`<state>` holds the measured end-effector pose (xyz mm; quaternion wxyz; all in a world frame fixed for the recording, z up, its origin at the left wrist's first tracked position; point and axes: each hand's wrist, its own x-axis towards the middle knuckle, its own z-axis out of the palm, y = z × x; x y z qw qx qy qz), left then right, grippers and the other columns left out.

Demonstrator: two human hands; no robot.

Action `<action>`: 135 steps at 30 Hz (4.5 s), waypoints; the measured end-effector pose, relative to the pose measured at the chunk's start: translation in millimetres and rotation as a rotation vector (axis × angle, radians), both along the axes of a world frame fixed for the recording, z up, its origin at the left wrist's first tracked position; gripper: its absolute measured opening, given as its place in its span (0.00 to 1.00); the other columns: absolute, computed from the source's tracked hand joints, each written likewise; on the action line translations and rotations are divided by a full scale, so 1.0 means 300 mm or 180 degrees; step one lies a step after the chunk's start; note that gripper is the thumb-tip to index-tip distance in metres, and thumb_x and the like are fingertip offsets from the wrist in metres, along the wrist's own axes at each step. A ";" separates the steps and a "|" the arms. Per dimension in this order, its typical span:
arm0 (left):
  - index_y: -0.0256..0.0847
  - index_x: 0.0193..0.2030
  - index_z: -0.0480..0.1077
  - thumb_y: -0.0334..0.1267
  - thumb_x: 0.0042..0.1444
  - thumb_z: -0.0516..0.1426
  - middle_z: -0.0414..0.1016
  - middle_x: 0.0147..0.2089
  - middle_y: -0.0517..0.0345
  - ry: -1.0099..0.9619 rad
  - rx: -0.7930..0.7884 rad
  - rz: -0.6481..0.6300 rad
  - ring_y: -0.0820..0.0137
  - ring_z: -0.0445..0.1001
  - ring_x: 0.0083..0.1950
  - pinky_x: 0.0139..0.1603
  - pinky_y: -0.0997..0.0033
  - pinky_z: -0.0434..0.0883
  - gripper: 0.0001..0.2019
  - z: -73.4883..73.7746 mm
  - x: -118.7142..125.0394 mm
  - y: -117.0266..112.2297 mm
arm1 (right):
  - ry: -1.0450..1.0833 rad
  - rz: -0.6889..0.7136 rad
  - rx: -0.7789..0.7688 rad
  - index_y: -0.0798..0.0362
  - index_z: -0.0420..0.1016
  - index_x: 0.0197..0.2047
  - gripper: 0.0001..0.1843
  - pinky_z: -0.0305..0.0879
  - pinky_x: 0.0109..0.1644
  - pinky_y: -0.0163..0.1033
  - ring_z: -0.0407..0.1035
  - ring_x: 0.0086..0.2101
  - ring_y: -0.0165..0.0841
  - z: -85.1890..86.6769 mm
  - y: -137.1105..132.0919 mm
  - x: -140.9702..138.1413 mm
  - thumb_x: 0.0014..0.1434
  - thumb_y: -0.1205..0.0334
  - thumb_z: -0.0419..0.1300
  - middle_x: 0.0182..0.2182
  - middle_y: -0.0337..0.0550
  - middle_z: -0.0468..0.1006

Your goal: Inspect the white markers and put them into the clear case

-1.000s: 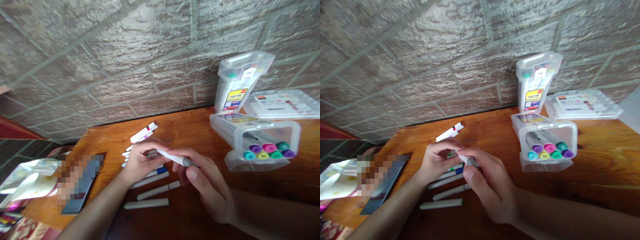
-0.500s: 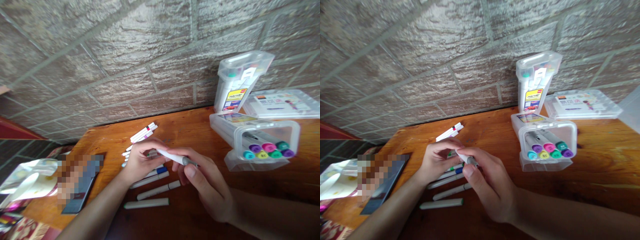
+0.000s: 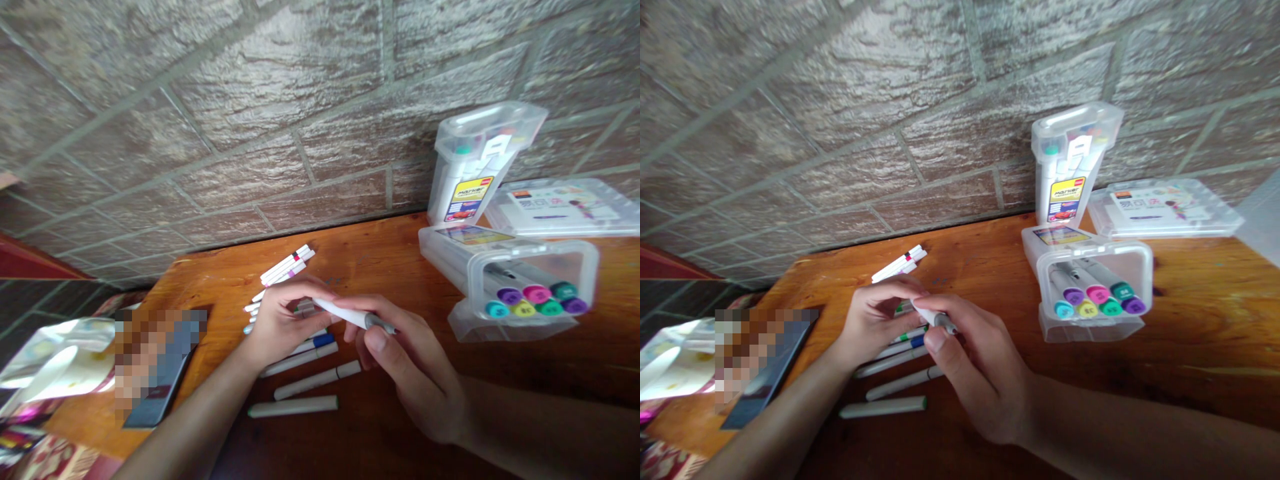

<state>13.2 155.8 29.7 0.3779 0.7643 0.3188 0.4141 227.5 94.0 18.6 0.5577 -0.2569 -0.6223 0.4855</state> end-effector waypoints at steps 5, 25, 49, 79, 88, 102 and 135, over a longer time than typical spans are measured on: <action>0.42 0.45 0.82 0.26 0.53 0.70 0.83 0.42 0.52 0.0009 0.0009 -0.0010 0.67 0.81 0.43 0.45 0.70 0.76 0.13 0.000 -0.001 -0.003 | 0.0026 -0.0020 0.0023 0.54 0.75 0.58 0.16 0.72 0.39 0.37 0.74 0.33 0.32 0.001 0.004 -0.002 0.75 0.59 0.53 0.34 0.42 0.77; 0.41 0.43 0.83 0.32 0.53 0.71 0.84 0.40 0.51 0.0064 0.0058 0.0073 0.67 0.81 0.41 0.43 0.70 0.77 0.10 0.003 0.002 -0.002 | 0.0108 -0.0011 0.0121 0.54 0.75 0.61 0.18 0.73 0.43 0.40 0.76 0.37 0.35 -0.001 -0.001 -0.001 0.74 0.58 0.53 0.41 0.47 0.81; 0.41 0.43 0.82 0.29 0.53 0.71 0.84 0.41 0.51 0.0077 0.0066 0.0042 0.67 0.81 0.42 0.45 0.70 0.77 0.11 0.002 0.001 -0.005 | 0.0019 -0.0133 0.0147 0.53 0.77 0.57 0.15 0.73 0.42 0.38 0.74 0.33 0.32 0.014 -0.001 -0.003 0.72 0.63 0.55 0.34 0.41 0.79; 0.42 0.44 0.82 0.23 0.52 0.69 0.84 0.42 0.55 0.0048 0.0156 -0.0003 0.71 0.81 0.42 0.46 0.74 0.76 0.14 0.008 0.004 -0.005 | 0.0145 0.0042 0.0161 0.57 0.75 0.61 0.19 0.71 0.39 0.37 0.72 0.33 0.31 -0.002 0.002 0.001 0.73 0.59 0.54 0.37 0.42 0.79; 0.42 0.43 0.82 0.23 0.52 0.70 0.84 0.41 0.55 0.0066 0.0158 0.0048 0.70 0.82 0.41 0.45 0.74 0.77 0.14 0.008 0.004 -0.001 | 0.0169 0.0040 0.0191 0.55 0.75 0.61 0.18 0.71 0.41 0.37 0.74 0.36 0.32 0.002 0.007 0.004 0.74 0.57 0.54 0.39 0.43 0.80; 0.42 0.43 0.82 0.24 0.52 0.70 0.84 0.41 0.54 0.0059 0.0161 0.0045 0.69 0.82 0.42 0.45 0.73 0.77 0.13 0.007 0.003 -0.003 | 0.0119 0.0023 0.0190 0.57 0.76 0.60 0.18 0.71 0.41 0.37 0.73 0.34 0.32 0.006 0.005 0.000 0.72 0.61 0.55 0.36 0.42 0.79; 0.36 0.39 0.81 0.49 0.67 0.59 0.82 0.43 0.44 0.0346 -0.0051 -0.0704 0.60 0.80 0.44 0.48 0.64 0.75 0.17 0.078 0.056 -0.054 | -0.1127 -0.0692 0.0682 0.54 0.83 0.48 0.11 0.64 0.29 0.31 0.64 0.22 0.27 0.049 -0.010 -0.026 0.68 0.65 0.60 0.21 0.32 0.69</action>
